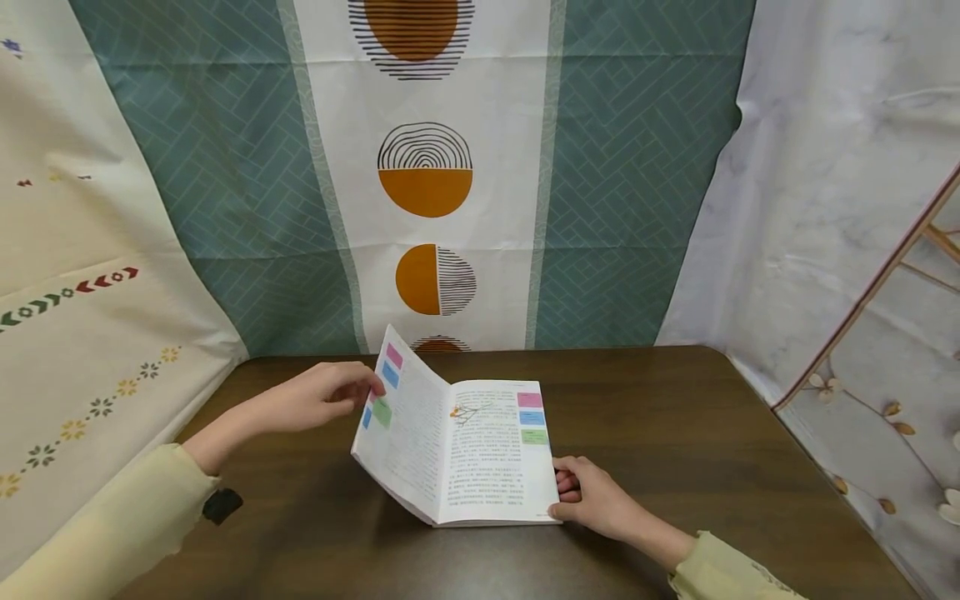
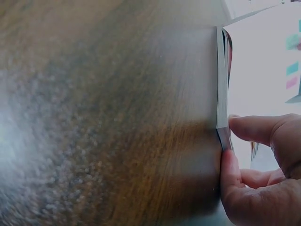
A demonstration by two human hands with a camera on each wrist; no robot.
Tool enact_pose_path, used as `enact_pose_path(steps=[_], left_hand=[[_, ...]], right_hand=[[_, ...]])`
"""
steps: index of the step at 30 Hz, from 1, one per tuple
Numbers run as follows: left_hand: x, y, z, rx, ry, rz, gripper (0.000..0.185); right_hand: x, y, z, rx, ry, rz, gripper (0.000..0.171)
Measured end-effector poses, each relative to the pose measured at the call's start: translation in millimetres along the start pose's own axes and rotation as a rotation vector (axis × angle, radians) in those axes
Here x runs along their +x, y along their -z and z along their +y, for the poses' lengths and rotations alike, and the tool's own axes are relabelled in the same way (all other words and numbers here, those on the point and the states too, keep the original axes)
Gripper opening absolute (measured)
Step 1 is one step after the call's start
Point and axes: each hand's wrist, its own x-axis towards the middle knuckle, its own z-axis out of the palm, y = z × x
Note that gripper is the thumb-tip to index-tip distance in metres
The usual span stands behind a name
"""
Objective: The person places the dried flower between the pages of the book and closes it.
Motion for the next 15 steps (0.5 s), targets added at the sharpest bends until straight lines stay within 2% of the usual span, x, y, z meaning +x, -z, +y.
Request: enact_pose_path(steps=[5, 9, 15], left_hand=[[22.5, -0.9, 9.1, 0.095, -0.094, 0.025, 0.015], [37.7, -2.8, 14.2, 0.167, -0.177, 0.058, 0.017], [65.4, -5.0, 13.8, 0.202, -0.282, 0.063, 0.02]], right_hand=[[0, 0, 3, 0.006, 0.001, 0.004, 0.071], [1, -1, 4, 0.007, -0.002, 0.009, 0.07], [1, 0, 3, 0.009, -0.006, 0.011, 0.07]])
